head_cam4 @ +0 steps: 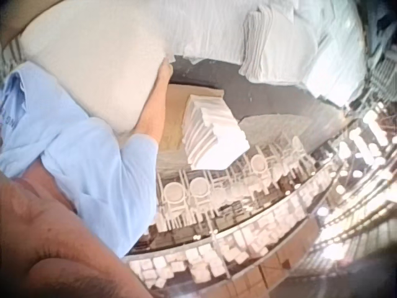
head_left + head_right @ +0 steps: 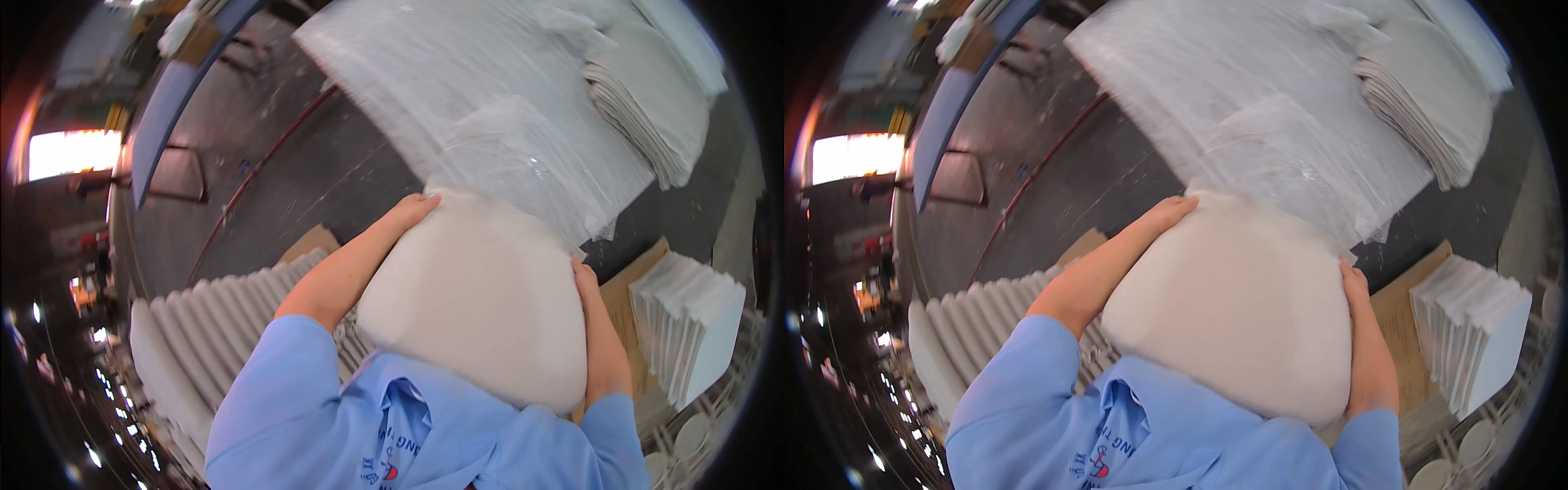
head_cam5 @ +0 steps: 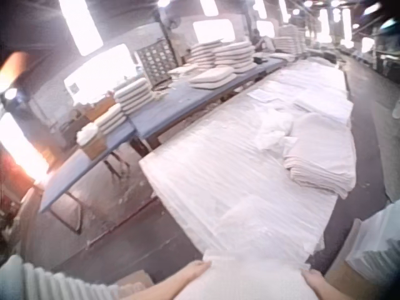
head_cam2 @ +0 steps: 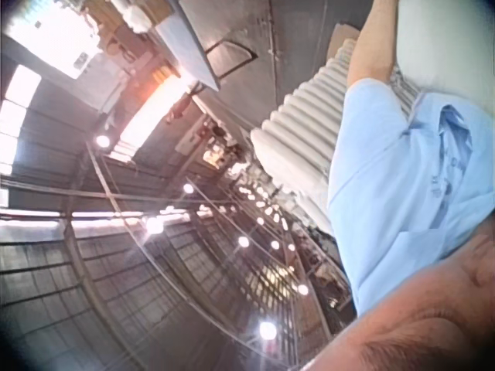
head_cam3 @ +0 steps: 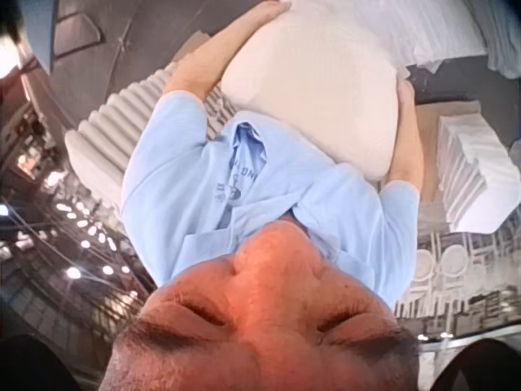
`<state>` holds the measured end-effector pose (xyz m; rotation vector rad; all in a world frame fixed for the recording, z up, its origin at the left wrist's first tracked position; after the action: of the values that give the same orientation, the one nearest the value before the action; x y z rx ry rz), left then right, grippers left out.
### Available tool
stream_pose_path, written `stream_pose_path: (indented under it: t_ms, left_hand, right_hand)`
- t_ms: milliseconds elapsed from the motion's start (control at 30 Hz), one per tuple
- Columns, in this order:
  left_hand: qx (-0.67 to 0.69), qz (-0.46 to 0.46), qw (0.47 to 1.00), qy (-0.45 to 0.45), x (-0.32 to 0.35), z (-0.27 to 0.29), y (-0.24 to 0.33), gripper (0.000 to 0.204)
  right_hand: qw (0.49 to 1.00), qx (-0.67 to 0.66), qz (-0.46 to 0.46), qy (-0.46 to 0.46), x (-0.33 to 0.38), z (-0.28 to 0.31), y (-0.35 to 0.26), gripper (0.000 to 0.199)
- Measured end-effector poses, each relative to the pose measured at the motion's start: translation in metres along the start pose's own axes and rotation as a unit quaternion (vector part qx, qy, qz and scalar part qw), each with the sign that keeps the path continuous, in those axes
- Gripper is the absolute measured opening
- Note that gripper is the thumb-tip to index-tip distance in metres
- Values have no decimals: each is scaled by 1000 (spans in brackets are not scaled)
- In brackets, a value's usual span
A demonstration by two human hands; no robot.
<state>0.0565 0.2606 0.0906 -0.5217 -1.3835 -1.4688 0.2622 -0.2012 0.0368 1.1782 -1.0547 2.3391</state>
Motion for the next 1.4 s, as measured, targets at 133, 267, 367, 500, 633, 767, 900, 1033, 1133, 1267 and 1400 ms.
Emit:
stream_pose_path:
  t_ms: [133,267,367,500,633,767,900,1033,1133,1267,1400]
  left_hand:
    - [137,-76,986,-60,135,24,33,49]
    - [209,-218,953,-4,250,64,43,46]
    - [192,-323,924,63,281,59,45,39]
    - [276,-363,883,113,273,49,50,36]
    - [343,-372,858,92,255,55,51,34]
    - [424,-316,848,34,238,49,45,33]
    - [452,-294,842,-2,226,47,48,31]
    - [434,-245,865,62,243,40,47,31]
    - [304,-243,911,135,284,42,48,29]
    - [55,-241,942,225,292,48,51,32]
    - [204,-27,975,81,270,33,39,40]
  right_hand:
    - [944,-278,-41,-173,95,-20,0,57]
    - [924,-342,-9,-172,183,13,-11,50]
    - [920,-357,13,-162,242,33,-33,52]
    - [923,-341,-9,-178,267,34,-42,57]
    - [942,-294,-6,-163,246,30,-39,59]
    - [940,-293,-30,-173,218,21,-39,57]
    - [903,-336,-121,-240,200,5,-36,47]
    - [898,-367,-98,-222,214,21,-53,42]
    - [923,-347,-47,-162,249,52,-90,43]
    - [966,-230,31,-113,294,87,-125,46]
    - [980,-177,65,-63,283,78,-133,43]
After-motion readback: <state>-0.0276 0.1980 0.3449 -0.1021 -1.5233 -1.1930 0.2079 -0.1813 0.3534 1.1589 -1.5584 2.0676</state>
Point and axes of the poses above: each hand's wrist, its own x-axis away from the middle knuckle, its own z-axis out of the back of the hand, y = z × x, the point moved 10 cm from there along -x, towards the middle knuckle, and after that the axes turned 8 degrees about y, right-handed, at the moved point
